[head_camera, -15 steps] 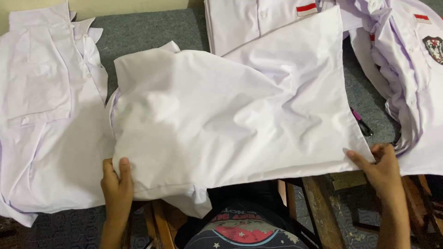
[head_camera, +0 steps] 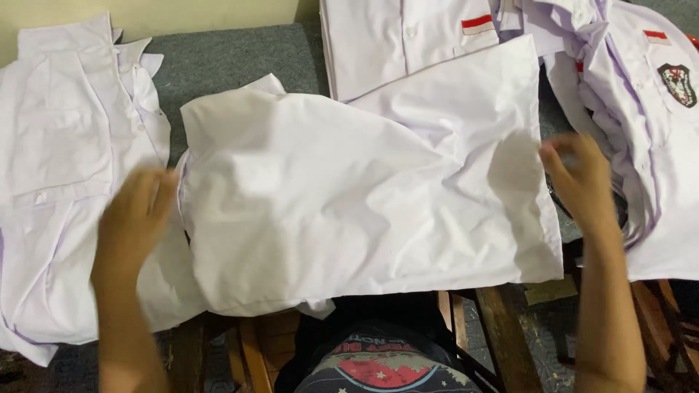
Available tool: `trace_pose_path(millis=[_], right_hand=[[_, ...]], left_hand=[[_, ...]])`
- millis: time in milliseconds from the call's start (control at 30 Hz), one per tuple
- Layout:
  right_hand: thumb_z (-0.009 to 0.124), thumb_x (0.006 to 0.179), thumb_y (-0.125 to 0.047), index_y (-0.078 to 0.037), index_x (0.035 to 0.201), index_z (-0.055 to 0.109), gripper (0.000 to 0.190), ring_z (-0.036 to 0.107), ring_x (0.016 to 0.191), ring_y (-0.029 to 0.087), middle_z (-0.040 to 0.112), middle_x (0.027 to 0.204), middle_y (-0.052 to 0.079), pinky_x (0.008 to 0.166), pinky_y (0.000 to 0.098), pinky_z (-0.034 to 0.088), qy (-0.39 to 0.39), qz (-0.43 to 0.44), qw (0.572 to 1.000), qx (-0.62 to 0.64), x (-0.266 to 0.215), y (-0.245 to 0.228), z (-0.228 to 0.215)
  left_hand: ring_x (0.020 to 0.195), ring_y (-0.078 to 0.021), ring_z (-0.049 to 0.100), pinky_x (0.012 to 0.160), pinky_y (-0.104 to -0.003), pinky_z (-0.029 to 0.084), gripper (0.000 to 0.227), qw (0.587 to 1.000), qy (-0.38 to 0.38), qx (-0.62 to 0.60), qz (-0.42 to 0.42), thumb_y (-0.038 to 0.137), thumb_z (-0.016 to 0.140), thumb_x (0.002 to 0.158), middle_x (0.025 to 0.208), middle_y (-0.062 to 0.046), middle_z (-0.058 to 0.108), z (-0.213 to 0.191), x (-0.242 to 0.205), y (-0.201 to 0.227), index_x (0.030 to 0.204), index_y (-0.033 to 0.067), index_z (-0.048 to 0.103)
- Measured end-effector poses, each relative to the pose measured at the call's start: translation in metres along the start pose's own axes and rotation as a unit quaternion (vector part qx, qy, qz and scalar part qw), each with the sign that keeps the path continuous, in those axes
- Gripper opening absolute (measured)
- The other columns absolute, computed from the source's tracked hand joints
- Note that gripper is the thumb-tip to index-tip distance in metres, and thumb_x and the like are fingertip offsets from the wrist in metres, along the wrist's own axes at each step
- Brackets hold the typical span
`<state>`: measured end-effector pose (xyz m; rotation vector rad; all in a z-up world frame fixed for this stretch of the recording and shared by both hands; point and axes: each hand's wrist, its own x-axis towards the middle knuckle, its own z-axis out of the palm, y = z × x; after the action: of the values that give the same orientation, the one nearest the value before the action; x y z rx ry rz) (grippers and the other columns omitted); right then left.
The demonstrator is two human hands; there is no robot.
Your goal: Folding a white collared shirt on a work table in a garment factory.
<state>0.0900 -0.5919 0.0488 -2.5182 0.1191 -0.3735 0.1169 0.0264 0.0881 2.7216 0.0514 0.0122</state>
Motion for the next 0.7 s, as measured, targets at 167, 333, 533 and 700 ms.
trace_pose_path(millis=[167,333,533,700], right_hand=[[0.055,0.119,-0.015,0.006,0.119,0.053,0.022,0.054,0.104,0.033,0.054,0.114,0.020,0.091,0.0434,0.044,0.151,-0.156,0.975,0.057,0.101,0.018,0.052],[0.041,0.120,-0.042,-0.016,0.075,0.024,0.054,0.028,0.068,0.015,0.025,0.071,-0.002,0.063,0.0419,0.021,0.024,0.048,0.998,0.029,0.147,0.040,0.066],[0.058,0.121,-0.069,-0.012,0.068,0.055,0.078,0.055,0.059,0.022,0.055,0.059,0.008,0.056,0.0367,0.041,0.028,0.098,0.989,0.108,0.151,0.083,0.073],[0.057,0.114,-0.071,0.012,0.113,0.064,0.083,0.058,0.111,0.057,0.058,0.105,0.036,0.095,0.0574,0.048,-0.002,0.072,0.997,-0.006,0.130,0.037,0.061]], left_hand=[[0.107,-0.0362,0.057,0.094,-0.046,0.041,0.023,0.946,0.156,-0.061,0.276,0.013,0.045,0.115,0.114,-0.018,0.062,0.037,0.144,0.003,0.118,-0.0020,0.063],[0.115,-0.0223,0.060,0.093,-0.036,0.046,0.047,0.972,-0.171,-0.146,0.069,0.018,0.060,0.093,0.135,-0.008,0.062,0.060,0.243,0.014,0.140,0.0133,0.054],[0.126,-0.0466,0.057,0.102,-0.048,0.043,0.081,0.946,-0.316,-0.058,0.031,0.023,0.071,0.079,0.134,-0.029,0.062,0.036,0.235,0.063,0.152,-0.0003,0.048],[0.127,-0.0426,0.058,0.105,-0.048,0.044,0.072,0.947,-0.319,-0.028,-0.005,0.057,0.071,0.078,0.138,-0.021,0.064,0.043,0.234,0.072,0.138,0.0170,0.068]])
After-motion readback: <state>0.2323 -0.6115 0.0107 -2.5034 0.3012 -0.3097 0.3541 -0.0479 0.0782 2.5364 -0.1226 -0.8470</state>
